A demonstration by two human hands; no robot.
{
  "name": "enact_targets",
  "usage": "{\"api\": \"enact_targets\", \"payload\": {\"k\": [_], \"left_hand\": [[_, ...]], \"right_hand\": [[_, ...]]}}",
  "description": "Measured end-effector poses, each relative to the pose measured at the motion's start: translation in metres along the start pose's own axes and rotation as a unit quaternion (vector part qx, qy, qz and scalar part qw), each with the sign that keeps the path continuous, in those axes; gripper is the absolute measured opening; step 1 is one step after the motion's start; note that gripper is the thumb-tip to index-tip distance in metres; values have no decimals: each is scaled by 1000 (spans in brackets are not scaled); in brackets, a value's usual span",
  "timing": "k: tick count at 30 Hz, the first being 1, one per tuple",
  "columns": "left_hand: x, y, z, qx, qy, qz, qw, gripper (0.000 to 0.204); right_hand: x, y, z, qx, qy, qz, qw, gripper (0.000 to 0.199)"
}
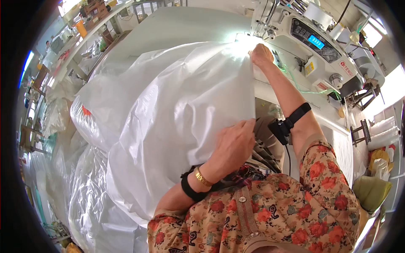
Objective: Sewing large white plastic sheets using an industrial sewing machine.
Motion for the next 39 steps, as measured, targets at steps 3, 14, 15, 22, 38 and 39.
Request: {"api": "enact_targets", "payload": {"k": [3,14,15,22,38,39], "left_hand": [[-8,5,8,-10,-19,-64,998,28],[-16,15,8,14,-72,-38,997,33],[-16,15,7,60,-82,-3,995,32],[-21,9,6,23,-63,-11,998,32],[-19,3,9,-9,-78,-14,997,31],[-19,1,7,3,-82,-22,996,31]], "right_hand": [[-3,0,3,21,38,-47,998,23],[-11,7,-16,13,62,38,997,16],[-9,6,-21,19,82,52,995,14],[-12,4,-33,77,141,37,986,8],[-16,-16,-19,268,21,-292,918,14],[-15,-13,-19,265,-14,-241,934,16]]}}
Point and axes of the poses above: each hand's wrist, its own z-axis towards the middle knuckle, its own x-axis out of the back of the hand, y = z × x, the point moved 1 cm from there along z, towards the middle knuckle, and after that the axes turned 1 degree about y, right-handed, at the moved point
